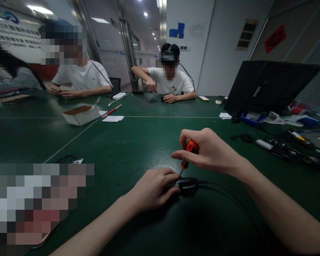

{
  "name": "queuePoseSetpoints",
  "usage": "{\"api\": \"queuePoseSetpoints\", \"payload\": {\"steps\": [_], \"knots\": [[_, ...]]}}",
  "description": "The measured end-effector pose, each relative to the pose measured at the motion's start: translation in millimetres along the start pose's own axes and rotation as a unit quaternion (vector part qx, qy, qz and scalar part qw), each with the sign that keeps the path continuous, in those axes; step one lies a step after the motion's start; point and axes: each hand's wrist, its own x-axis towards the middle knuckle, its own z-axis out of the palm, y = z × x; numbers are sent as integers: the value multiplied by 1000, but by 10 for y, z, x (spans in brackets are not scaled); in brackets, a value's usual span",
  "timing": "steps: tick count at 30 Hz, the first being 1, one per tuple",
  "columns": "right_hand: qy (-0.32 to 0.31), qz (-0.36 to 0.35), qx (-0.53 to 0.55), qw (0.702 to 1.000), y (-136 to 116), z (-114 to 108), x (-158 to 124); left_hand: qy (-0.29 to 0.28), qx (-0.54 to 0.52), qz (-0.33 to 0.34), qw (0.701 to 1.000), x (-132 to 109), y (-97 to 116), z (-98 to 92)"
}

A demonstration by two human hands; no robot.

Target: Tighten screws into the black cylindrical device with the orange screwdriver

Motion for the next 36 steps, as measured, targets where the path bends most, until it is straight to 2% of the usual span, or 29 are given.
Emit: {"api": "queuePoseSetpoints", "payload": {"steps": [3,9,14,19,22,26,30,33,36], "knots": [[14,-3,-24,1000,5,17,6,2,-2,-3,1000,4,6,-4],[-1,-16,-23,1000,17,-26,-1,2,-8,5,1000,6,0,-4],[-12,-50,19,999,-19,-71,-26,4,-5,4,1000,5,-4,-5],[-40,-45,96,994,-21,-69,-18,3,-4,8,1000,6,-5,-7],[-43,-32,98,994,10,-60,0,0,-6,4,1000,3,-4,-12],[-12,-2,38,999,14,-37,18,-2,-9,5,1000,1,-4,-14],[-13,20,-48,999,-25,-27,15,3,-5,7,1000,6,-6,-2],[5,11,-143,990,-26,-21,5,3,-5,7,1000,7,-3,0],[50,-7,-241,969,4,1,3,1,-7,2,1000,7,4,-4]]}}
